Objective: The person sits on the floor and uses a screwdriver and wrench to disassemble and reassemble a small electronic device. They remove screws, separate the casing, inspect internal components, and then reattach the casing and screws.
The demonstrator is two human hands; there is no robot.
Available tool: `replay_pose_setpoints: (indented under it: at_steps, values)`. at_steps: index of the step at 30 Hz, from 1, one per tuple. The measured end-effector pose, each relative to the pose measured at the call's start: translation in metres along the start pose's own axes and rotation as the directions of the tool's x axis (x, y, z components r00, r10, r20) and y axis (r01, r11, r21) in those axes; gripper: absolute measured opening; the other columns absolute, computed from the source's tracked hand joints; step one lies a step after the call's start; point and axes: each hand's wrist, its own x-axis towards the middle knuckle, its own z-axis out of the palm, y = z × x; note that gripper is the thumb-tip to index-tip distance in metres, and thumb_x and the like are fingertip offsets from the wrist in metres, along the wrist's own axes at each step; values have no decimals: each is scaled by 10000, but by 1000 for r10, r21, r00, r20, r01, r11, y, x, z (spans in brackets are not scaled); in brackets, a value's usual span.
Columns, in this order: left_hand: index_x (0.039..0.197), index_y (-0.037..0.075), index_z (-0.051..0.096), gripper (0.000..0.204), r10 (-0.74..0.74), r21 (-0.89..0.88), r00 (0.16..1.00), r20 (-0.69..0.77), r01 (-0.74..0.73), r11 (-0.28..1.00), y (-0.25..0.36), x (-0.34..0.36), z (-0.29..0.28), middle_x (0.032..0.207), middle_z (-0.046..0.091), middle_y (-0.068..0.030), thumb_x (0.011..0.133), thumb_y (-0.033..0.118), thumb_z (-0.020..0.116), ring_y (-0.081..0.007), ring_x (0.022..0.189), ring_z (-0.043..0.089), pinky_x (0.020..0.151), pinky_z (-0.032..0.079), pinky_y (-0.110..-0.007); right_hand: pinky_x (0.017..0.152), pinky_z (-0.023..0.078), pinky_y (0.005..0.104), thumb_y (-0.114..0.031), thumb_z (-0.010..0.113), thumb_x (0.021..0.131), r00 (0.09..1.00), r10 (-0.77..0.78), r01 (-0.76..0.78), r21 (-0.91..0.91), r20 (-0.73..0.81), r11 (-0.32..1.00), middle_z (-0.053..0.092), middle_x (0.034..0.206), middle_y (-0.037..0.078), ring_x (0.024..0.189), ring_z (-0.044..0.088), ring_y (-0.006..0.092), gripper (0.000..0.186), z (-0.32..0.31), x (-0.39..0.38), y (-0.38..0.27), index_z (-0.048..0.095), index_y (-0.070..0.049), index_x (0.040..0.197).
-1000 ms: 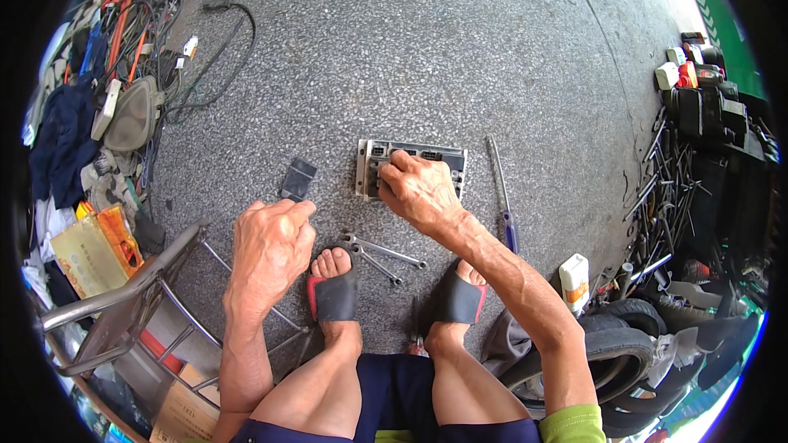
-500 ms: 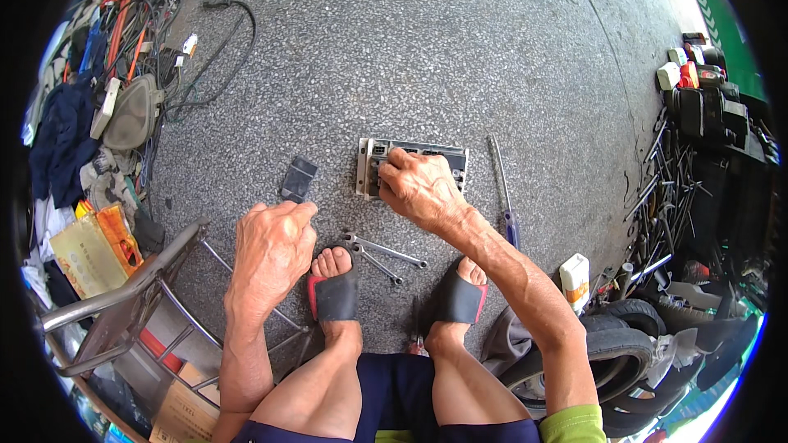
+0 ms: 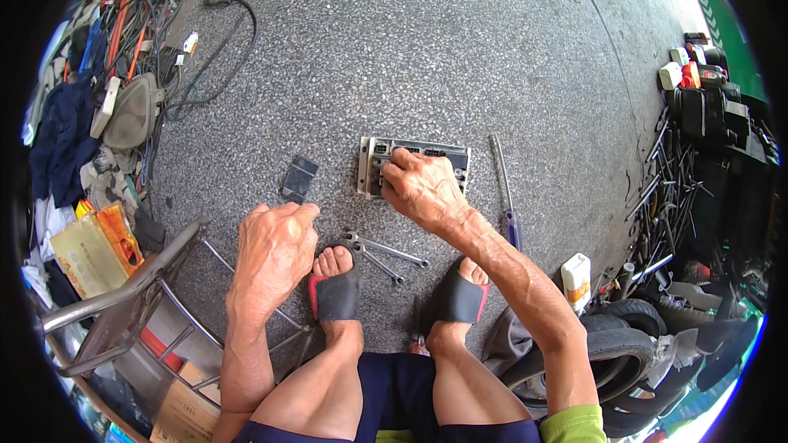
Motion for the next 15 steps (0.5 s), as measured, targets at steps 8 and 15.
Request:
replay_pose_setpoints:
  at_steps: [8, 15]
  values:
    - [969, -18, 693, 162, -12, 17, 1000, 2, 12, 1000, -1, -2, 2, 778, 676, -146, 838, 42, 618, -323, 721, 647, 739, 483, -425, 587, 539, 385, -126, 732, 802, 1000, 30, -30, -31, -8, 999, 568, 797, 67, 700, 653, 256, 163, -1, 0, -7, 650, -47, 918]
    - [975, -13, 693, 167, -11, 9, 1000, 15, 11, 1000, 0, -1, 2, 787, 679, -143, 841, 50, 615, -325, 728, 650, 749, 485, -430, 583, 537, 389, -128, 728, 801, 1000, 6, -7, -73, -8, 997, 560, 803, 64, 724, 655, 249, 146, 2, 0, -5, 638, -58, 892]
